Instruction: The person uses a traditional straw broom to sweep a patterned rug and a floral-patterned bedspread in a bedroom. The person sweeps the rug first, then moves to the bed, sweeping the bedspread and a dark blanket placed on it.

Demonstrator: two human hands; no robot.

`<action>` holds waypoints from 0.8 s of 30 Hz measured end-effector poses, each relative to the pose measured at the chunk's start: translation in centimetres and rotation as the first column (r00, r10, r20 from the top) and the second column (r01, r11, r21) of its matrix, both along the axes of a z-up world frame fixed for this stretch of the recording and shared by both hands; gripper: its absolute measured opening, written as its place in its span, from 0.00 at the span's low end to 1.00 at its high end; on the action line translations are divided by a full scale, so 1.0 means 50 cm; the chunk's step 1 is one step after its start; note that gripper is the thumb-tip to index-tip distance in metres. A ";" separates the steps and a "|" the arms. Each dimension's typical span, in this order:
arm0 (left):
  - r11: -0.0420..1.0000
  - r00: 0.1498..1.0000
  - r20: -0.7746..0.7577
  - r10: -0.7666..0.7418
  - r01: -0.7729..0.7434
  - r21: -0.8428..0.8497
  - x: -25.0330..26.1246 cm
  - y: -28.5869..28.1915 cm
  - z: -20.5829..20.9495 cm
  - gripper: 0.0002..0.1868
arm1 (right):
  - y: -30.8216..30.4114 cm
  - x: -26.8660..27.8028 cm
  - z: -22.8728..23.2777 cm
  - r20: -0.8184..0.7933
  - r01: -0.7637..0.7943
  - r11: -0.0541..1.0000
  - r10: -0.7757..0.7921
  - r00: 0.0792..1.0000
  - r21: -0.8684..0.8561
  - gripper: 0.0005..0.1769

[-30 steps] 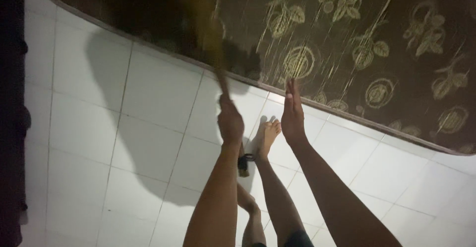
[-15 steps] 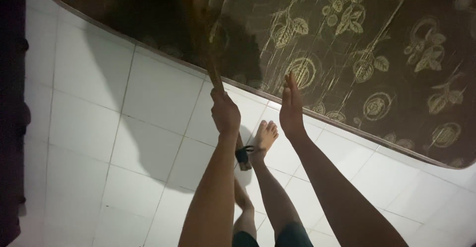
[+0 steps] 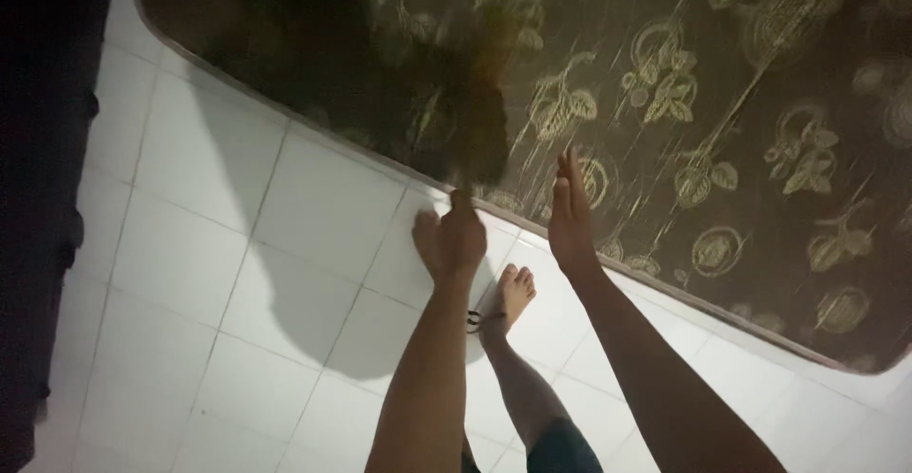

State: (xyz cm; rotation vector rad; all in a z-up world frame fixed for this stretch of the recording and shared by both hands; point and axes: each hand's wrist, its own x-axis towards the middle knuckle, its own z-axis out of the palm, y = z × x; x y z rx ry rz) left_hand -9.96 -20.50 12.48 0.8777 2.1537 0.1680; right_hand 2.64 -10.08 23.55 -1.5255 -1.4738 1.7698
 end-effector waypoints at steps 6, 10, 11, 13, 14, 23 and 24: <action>0.998 0.945 -0.328 0.010 0.013 0.066 -0.036 -0.051 -0.135 0.24 | 0.032 -0.048 0.041 0.020 0.014 0.999 -0.014 1.000 0.033 0.32; 0.879 0.864 0.389 0.319 -0.424 0.220 -0.069 0.081 0.020 0.19 | 0.057 -0.069 0.000 -0.106 0.123 0.992 -0.120 0.987 0.019 0.32; 0.991 0.992 0.116 -0.054 0.039 0.131 -0.069 0.134 0.122 0.16 | 0.059 -0.069 -0.019 -0.201 0.184 0.983 -0.176 0.964 0.024 0.32; 0.983 0.984 0.109 -0.143 0.128 0.135 -0.062 0.160 0.110 0.18 | 0.069 -0.072 -0.037 -0.136 0.189 0.981 -0.182 0.974 0.043 0.31; 0.967 0.970 0.094 -0.225 0.210 0.143 -0.064 0.180 0.101 0.21 | 0.081 -0.078 -0.049 -0.078 0.187 0.980 -0.181 0.980 0.066 0.30; 0.979 0.981 0.037 0.190 -0.187 -0.082 -0.252 0.136 0.024 0.21 | 0.116 -0.154 0.022 0.018 0.175 0.982 -0.177 0.984 0.067 0.29; 0.981 0.983 0.034 0.180 -0.176 -0.081 -0.268 0.142 0.036 0.21 | 0.123 -0.163 0.029 0.015 0.186 0.980 -0.188 0.982 0.067 0.29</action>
